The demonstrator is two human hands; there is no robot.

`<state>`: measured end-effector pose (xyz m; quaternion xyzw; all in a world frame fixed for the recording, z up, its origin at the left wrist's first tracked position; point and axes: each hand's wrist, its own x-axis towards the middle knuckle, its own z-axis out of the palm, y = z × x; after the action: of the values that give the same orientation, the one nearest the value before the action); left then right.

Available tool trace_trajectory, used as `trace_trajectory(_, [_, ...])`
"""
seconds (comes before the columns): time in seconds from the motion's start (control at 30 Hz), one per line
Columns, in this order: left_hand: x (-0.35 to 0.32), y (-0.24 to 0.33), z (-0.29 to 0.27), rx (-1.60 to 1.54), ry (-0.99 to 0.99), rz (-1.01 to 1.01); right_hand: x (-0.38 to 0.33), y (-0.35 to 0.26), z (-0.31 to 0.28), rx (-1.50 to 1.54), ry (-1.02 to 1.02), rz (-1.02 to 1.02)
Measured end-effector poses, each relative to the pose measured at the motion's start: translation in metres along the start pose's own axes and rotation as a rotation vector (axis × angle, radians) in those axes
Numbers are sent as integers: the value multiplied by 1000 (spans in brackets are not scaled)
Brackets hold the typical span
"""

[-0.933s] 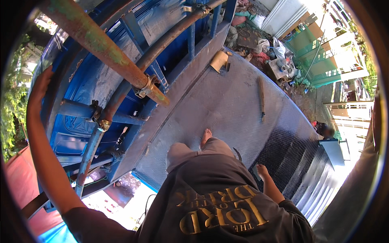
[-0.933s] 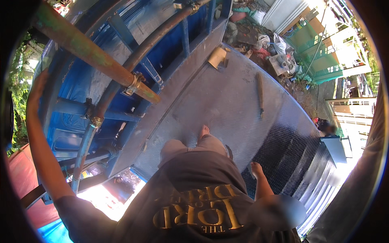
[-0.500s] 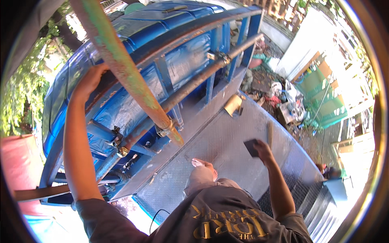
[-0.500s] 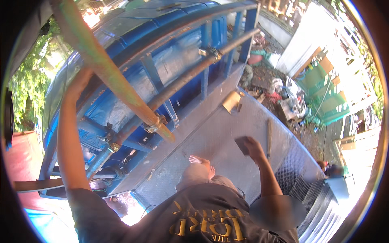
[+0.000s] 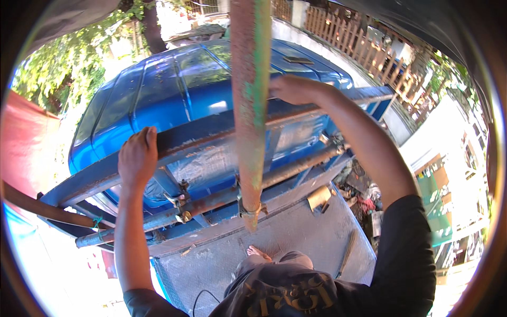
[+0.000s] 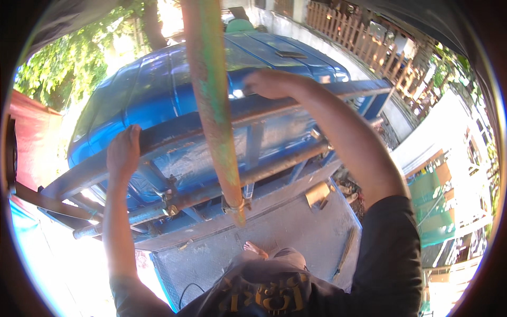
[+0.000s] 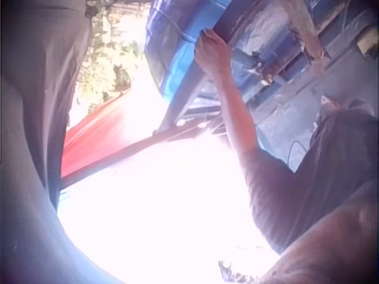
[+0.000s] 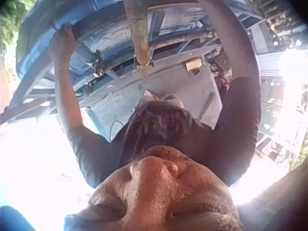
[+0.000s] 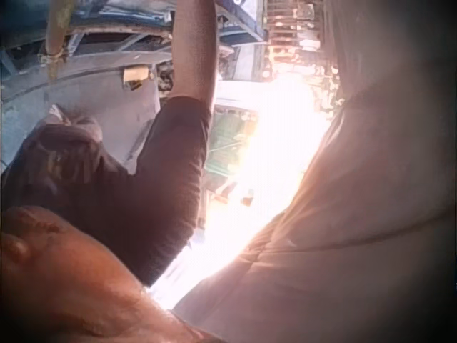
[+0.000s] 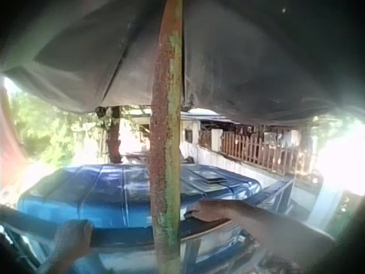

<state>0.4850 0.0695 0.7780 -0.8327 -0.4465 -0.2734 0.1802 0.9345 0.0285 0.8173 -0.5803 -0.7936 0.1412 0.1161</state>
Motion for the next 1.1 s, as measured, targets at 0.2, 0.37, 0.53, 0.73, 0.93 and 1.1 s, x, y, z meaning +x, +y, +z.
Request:
trace_trajectory(0.2, [-9,9,-25,-43,115,-243,49,-3,18,345,-162,-61])
trace_trajectory(0.37, [11,29,-6,-65,103,-231,163,-152,60,205,-343,-352])
trace_trajectory(0.53, [-2,14,-13,22,146,-257,140,-78,60,27,-330,-454])
trace_trajectory(0.73, [5,16,-16,-22,149,-250,75,-35,-2,328,-367,-208])
trace_trajectory(0.93, [6,15,0,-36,98,-284,157,-147,54,166,-396,-442])
trace_trajectory(1.1, [-22,-4,-25,-15,68,-329,68,-49,-6,471,-532,-185])
